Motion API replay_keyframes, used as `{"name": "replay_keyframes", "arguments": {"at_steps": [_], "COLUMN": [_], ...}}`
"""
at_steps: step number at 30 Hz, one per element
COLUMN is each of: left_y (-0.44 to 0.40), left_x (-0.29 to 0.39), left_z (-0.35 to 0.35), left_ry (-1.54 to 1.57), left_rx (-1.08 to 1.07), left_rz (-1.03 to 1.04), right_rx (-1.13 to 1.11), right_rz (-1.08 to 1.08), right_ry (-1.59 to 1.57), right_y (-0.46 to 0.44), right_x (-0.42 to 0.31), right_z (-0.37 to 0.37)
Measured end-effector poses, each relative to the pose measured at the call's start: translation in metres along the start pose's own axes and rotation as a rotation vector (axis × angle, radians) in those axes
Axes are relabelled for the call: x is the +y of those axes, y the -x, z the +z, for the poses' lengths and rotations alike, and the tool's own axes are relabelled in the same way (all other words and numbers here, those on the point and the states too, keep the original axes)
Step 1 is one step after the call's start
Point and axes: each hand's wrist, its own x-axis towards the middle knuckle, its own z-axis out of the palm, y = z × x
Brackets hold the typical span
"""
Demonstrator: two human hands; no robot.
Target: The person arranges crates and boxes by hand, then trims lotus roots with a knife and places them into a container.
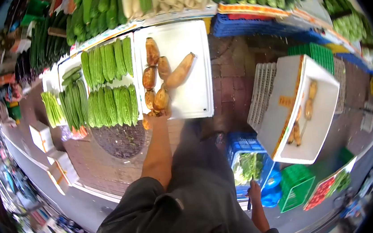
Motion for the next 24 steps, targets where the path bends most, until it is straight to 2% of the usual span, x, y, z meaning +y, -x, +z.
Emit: {"name": "replay_keyframes", "arguments": {"at_steps": [3, 7, 8, 10, 12, 16, 19, 21, 23, 24], "left_y": [0.024, -0.016, -0.041, -0.118, -0.174, -0.183, -0.066, -0.028, -0.036, 0.002], "left_x": [0.006, -0.008, -0.021, -0.062, -0.093, -0.086, -0.043, -0.027, -0.022, -0.025], "left_z": [0.019, 0.016, 0.002, -0.051, -0.09, -0.115, -0.039, -0.022, -0.017, -0.001], "left_ry": [0.125, -0.039, -0.174, -0.588, -0.738, -0.342, 0.017, -0.005, -0.088, -0.164], "left_rx": [0.034, 0.021, -0.003, -0.074, -0.169, -0.231, -0.317, -0.269, -0.074, 0.002], "left_rz": [-0.047, 0.107, 0.227, 0.668, 0.927, 0.434, -0.026, -0.196, -0.388, -0.347], "right_rx": [-0.04, -0.009, 0.028, 0.005, -0.027, -0.02, 0.002, 0.06, 0.135, 0.12], "right_rz": [-0.037, -0.146, -0.094, -0.14, -0.195, -0.154, -0.184, -0.14, -0.181, -0.142], "right_ry": [0.109, 0.315, 0.28, 0.306, 0.324, 0.281, 0.246, 0.191, 0.148, 0.083], "right_y": [-0.005, -0.002, 0.006, 0.0, -0.004, 0.008, 0.009, 0.019, 0.009, 0.023], "right_x": [-0.05, -0.118, -0.137, -0.148, -0.155, -0.176, -0.173, -0.166, -0.128, -0.128], "right_z": [-0.007, 0.0, 0.009, 0.009, 0.008, 0.03, 0.034, 0.036, 0.023, 0.022]}}
